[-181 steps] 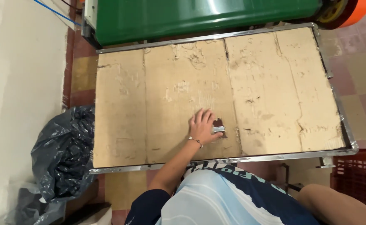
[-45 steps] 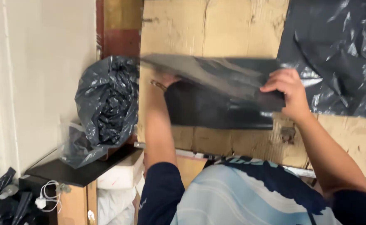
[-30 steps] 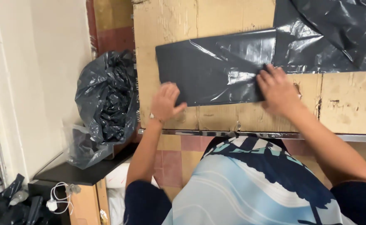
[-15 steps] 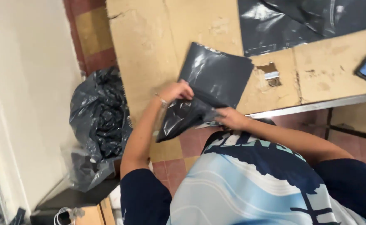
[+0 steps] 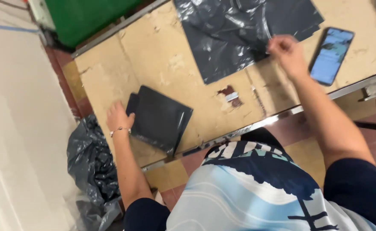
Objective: Folding plastic bags into rectangles and placing them in a collection basket.
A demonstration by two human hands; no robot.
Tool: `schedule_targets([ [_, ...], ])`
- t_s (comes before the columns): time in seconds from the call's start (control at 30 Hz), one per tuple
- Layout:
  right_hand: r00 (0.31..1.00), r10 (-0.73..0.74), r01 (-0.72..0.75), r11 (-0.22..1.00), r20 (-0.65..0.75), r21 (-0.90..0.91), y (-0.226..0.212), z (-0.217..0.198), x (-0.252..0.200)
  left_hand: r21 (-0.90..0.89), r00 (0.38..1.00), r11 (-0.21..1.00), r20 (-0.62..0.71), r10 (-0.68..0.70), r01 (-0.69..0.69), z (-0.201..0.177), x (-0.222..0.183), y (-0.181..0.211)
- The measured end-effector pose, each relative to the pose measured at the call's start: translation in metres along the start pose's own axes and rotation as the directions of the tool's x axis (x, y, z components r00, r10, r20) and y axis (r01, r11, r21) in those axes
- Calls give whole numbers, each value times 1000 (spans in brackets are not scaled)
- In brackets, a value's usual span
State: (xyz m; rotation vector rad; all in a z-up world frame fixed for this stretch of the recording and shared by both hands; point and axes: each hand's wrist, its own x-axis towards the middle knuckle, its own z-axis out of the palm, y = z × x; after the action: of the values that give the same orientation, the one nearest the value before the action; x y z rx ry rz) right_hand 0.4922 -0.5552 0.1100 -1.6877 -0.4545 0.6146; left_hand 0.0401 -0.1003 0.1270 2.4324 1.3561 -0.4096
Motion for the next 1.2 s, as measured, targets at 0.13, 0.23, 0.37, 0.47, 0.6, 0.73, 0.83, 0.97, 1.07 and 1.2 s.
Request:
schedule_targets([
  [0.13, 905, -366, 263, 882, -217, -391, 10, -89, 122, 357, 686, 810, -432, 585, -466, 18, 46, 193],
  [0.23, 926, -301, 176, 878, -228, -445, 12, -107, 186, 378, 377, 501, -357, 855, -779, -19, 34, 371],
  [0.37, 981, -190, 167, 929, -41, -331, -12, -101, 218, 396, 316, 285, 14, 949, -873, 12, 45, 489],
  [0.47, 990, -4, -77, 828, -142, -555, 7, -118, 233, 582, 139, 99, 24, 990, -807, 21, 63, 484],
  [0.6, 989, -145, 123, 924, -35, -361, 2, -119, 231, 685, -102, 73, -211, 972, -725, -6, 30, 437],
  [0.73, 925, 371, -376, 873, 77, 312, -17, -125, 218, 790, 114, 206, -172, 979, -577, 1, 2, 400],
  [0.83, 857, 465, -451, 885, 221, -114, -48, -133, 204, 782, 299, 343, -209, 931, -520, 22, -15, 371],
  [0.97, 754, 152, 56, 955, 639, -293, -67, -139, 202, 675, 554, 603, -331, 763, -426, 57, -42, 351],
  [1.07, 769, 44, 285, 869, 638, -404, -89, -123, 193, 604, 753, 733, -312, 580, -313, 69, -67, 360],
  [1.2, 799, -104, 357, 875, 593, -328, -91, -85, 203, 484, 918, 820, -82, 389, -305, 109, -74, 383],
])
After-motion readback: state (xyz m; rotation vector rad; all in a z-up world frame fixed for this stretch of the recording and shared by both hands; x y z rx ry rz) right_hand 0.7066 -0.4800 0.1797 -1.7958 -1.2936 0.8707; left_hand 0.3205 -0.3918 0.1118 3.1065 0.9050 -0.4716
